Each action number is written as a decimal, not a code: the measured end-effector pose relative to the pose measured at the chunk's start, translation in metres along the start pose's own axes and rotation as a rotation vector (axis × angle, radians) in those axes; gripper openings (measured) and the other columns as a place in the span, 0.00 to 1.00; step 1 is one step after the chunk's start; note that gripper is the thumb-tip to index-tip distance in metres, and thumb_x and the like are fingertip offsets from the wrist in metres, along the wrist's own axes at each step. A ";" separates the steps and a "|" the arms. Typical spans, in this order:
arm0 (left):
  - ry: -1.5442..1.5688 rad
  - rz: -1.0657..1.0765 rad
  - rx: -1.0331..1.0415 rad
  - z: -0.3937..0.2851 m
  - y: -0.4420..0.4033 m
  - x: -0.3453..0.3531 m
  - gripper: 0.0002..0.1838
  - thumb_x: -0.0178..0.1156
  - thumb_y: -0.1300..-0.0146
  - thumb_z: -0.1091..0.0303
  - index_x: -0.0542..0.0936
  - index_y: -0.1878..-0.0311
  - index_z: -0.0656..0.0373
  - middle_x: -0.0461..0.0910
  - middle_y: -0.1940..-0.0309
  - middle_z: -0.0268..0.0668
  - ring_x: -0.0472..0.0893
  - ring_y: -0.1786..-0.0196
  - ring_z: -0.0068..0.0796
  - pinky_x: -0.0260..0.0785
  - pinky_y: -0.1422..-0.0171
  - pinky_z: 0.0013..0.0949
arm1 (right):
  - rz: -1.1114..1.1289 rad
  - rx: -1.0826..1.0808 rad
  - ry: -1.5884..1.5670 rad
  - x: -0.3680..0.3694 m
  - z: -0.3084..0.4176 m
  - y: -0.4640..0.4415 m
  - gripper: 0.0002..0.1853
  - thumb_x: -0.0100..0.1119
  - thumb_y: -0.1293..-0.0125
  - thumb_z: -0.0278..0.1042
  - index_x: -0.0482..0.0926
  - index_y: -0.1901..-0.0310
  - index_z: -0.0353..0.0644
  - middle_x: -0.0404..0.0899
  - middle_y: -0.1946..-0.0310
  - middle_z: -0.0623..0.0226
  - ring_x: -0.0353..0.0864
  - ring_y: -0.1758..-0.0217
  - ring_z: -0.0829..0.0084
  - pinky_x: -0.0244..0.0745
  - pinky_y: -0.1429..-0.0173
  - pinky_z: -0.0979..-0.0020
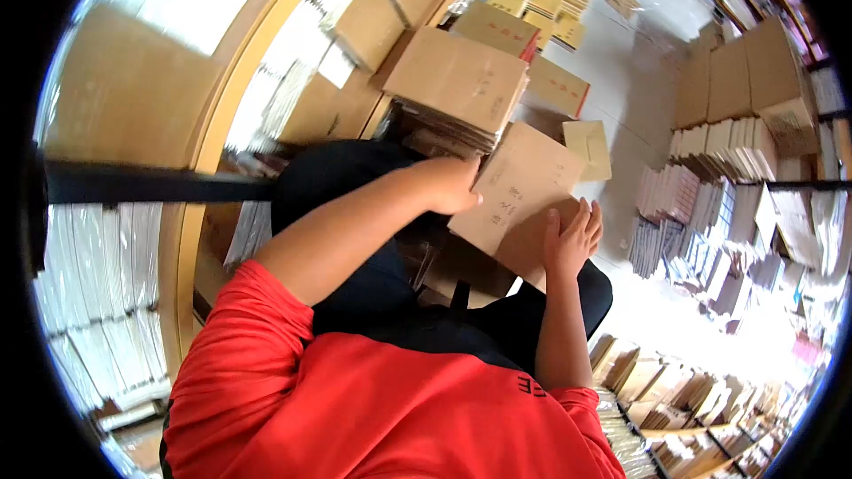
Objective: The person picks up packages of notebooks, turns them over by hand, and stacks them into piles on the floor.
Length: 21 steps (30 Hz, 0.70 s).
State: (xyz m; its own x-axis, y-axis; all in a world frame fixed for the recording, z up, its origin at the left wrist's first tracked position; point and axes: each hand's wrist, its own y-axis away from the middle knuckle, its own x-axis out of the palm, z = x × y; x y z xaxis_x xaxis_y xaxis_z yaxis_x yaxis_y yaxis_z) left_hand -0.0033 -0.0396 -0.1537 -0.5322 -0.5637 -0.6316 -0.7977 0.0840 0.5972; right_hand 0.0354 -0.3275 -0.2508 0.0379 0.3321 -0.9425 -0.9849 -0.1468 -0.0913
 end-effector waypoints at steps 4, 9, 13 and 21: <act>-0.015 0.137 -0.107 -0.010 0.030 0.039 0.40 0.63 0.30 0.56 0.62 0.26 0.75 0.80 0.39 0.63 0.81 0.36 0.58 0.74 0.33 0.51 | -0.082 -0.075 -0.007 0.012 -0.004 0.006 0.34 0.62 0.27 0.50 0.68 0.25 0.44 0.66 0.23 0.60 0.61 0.20 0.49 0.57 0.22 0.42; 0.160 0.006 -0.059 0.011 0.063 0.086 0.46 0.60 0.27 0.57 0.49 0.16 0.63 0.74 0.30 0.60 0.77 0.31 0.56 0.72 0.29 0.49 | -0.105 -0.104 -0.007 0.014 -0.005 0.008 0.34 0.61 0.27 0.51 0.67 0.25 0.45 0.68 0.25 0.61 0.61 0.20 0.51 0.60 0.24 0.42; 0.257 -0.113 -0.010 0.039 0.080 0.125 0.44 0.59 0.25 0.58 0.47 0.14 0.56 0.69 0.25 0.57 0.74 0.27 0.54 0.68 0.24 0.48 | -0.107 -0.102 0.032 0.017 -0.010 0.006 0.33 0.61 0.27 0.52 0.68 0.26 0.46 0.68 0.24 0.64 0.61 0.20 0.52 0.62 0.25 0.43; 0.159 -0.098 -0.022 0.061 0.096 0.122 0.40 0.60 0.25 0.57 0.57 0.17 0.59 0.67 0.23 0.53 0.70 0.23 0.51 0.65 0.20 0.46 | -0.108 -0.027 0.030 0.018 -0.005 0.006 0.33 0.61 0.28 0.54 0.70 0.27 0.48 0.69 0.26 0.64 0.60 0.19 0.55 0.60 0.23 0.45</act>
State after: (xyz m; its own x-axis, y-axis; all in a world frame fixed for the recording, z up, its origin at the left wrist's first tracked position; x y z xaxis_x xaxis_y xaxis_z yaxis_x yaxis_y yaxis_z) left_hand -0.1616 -0.0501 -0.2032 -0.3992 -0.6913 -0.6023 -0.8365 0.0055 0.5480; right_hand 0.0311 -0.3266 -0.2696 0.1492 0.3189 -0.9360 -0.9700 -0.1366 -0.2012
